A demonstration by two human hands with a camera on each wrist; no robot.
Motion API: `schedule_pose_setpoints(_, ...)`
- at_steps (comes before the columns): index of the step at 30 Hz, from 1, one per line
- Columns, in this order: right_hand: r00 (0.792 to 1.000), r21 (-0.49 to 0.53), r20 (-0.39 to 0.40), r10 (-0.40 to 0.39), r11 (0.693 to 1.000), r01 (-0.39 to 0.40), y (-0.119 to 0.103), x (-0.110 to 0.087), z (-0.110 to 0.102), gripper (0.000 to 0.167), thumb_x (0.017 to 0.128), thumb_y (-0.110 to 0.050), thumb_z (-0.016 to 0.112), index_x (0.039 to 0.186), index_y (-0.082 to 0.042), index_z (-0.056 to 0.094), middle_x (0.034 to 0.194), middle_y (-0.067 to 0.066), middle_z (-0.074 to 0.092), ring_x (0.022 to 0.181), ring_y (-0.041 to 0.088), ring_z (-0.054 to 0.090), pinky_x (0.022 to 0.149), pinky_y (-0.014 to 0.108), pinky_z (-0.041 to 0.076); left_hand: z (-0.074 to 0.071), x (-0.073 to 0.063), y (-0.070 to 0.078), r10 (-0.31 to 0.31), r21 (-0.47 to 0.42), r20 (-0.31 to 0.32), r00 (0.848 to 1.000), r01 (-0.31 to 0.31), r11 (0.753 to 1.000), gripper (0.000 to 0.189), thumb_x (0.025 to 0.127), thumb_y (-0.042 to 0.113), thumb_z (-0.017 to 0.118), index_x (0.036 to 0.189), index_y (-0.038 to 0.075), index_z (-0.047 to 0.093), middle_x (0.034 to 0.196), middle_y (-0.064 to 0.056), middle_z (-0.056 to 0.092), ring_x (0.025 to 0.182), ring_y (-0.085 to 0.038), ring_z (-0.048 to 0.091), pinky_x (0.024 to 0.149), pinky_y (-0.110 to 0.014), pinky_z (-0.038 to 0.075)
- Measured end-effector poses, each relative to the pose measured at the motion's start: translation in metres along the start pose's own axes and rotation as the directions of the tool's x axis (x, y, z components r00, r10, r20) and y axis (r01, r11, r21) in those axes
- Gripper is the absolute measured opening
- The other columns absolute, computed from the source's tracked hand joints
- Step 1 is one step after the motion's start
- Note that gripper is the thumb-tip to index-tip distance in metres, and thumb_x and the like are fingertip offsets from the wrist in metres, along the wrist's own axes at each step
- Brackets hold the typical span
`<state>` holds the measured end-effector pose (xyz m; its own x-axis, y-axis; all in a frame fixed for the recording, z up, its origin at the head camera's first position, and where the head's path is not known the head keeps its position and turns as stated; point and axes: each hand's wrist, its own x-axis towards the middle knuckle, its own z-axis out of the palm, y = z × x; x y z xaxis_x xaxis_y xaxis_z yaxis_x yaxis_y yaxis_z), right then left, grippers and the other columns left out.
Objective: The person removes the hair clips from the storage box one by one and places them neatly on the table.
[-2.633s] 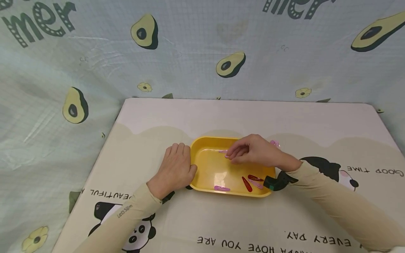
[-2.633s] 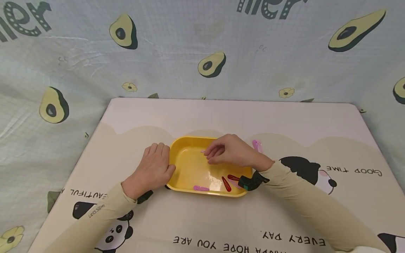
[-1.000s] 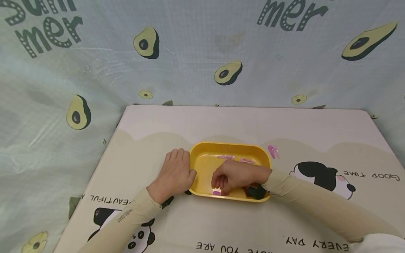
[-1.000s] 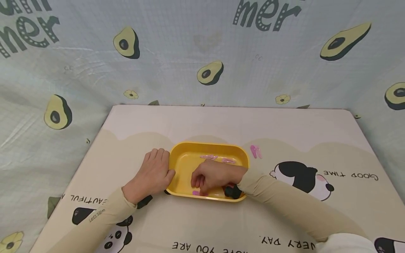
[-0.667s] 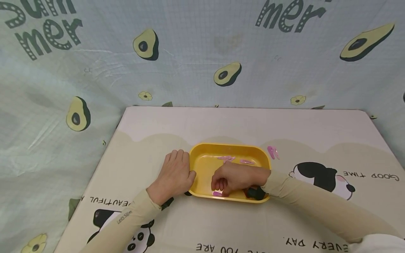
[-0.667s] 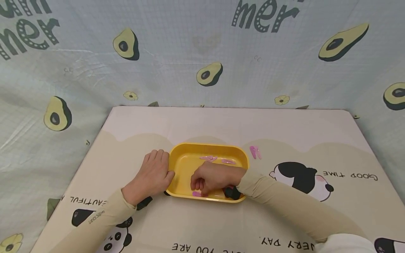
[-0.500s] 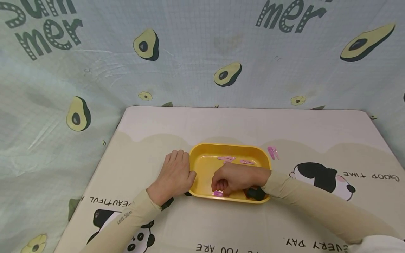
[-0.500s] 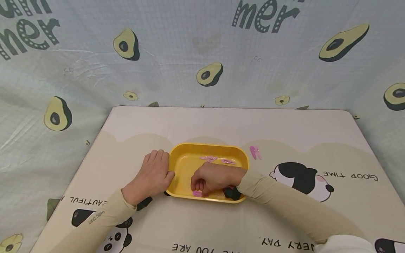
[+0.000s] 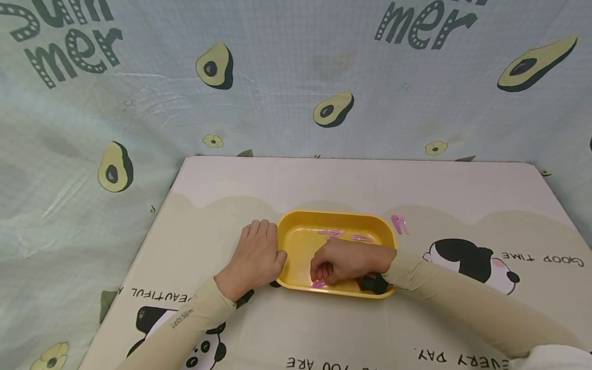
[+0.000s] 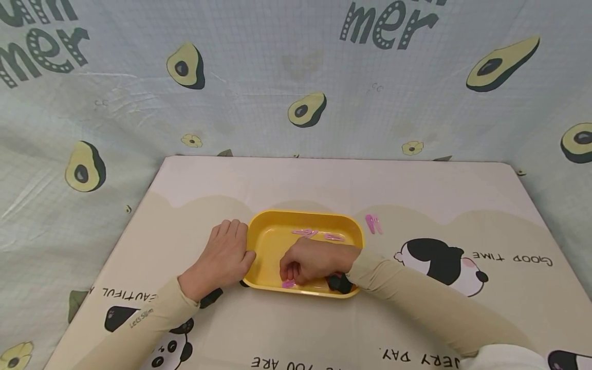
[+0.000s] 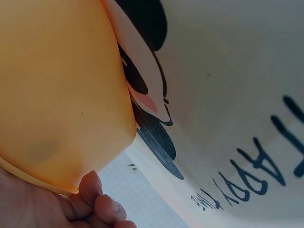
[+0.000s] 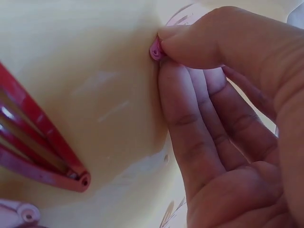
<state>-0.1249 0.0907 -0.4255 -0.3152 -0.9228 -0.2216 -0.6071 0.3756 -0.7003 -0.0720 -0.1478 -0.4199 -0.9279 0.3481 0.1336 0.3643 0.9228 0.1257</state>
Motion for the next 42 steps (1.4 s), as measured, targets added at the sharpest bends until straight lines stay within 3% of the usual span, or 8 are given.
schedule_pose_setpoints(8, 1.0, -0.002, 0.018, 0.025, 1.0, -0.025, -0.004, 0.001, 0.001, 0.009, 0.087, -0.009, 0.076, 0.09, -0.016, 0.074, 0.078, -0.01, 0.064, 0.07, -0.004, 0.053, 0.069, 0.014, 0.05, 0.0, -0.002, 0.001, -0.005, 0.0, 0.007, 1.0, 0.005, 1.0, 0.019, 0.088, 0.019, 0.056, 0.089, 0.003, 0.046, 0.079, -0.005, 0.035, 0.077, -0.024, 0.031, 0.076, -0.035, 0.028)
schedule_pose_setpoints(17, 1.0, -0.049, 0.0, -0.028, 0.998, 0.028, -0.004, -0.002, 0.001, 0.016, 0.081, -0.002, 0.075, 0.087, -0.017, 0.076, 0.078, -0.009, 0.065, 0.07, -0.008, 0.05, 0.068, 0.013, 0.049, -0.001, -0.003, 0.001, 0.001, -0.001, 0.001, 1.0, -0.001, 1.0, 0.019, 0.088, 0.019, 0.056, 0.088, 0.003, 0.046, 0.078, -0.005, 0.034, 0.076, -0.023, 0.03, 0.076, -0.034, 0.028)
schedule_pose_setpoints(29, 0.994, -0.067, -0.067, -0.084, 0.995, 0.08, -0.001, -0.003, 0.0, 0.018, 0.081, -0.004, 0.073, 0.088, -0.02, 0.078, 0.079, -0.009, 0.067, 0.071, -0.009, 0.05, 0.068, 0.013, 0.049, -0.003, -0.002, 0.001, -0.003, 0.01, 0.009, 1.0, 0.002, 1.0, 0.02, 0.088, 0.02, 0.055, 0.088, 0.003, 0.046, 0.078, -0.006, 0.034, 0.077, -0.024, 0.03, 0.075, -0.035, 0.028)
schedule_pose_setpoints(42, 0.991, 0.082, -0.115, 0.065, 0.995, -0.056, -0.003, -0.008, -0.012, 0.013, 0.089, -0.011, 0.074, 0.093, -0.022, 0.078, 0.086, -0.015, 0.074, 0.074, -0.003, 0.058, 0.072, 0.017, 0.054, -0.003, 0.0, 0.001, -0.015, 0.001, 0.029, 0.999, 0.015, 1.0, 0.021, 0.089, 0.021, 0.055, 0.088, 0.003, 0.046, 0.079, -0.006, 0.035, 0.078, -0.025, 0.031, 0.077, -0.036, 0.029)
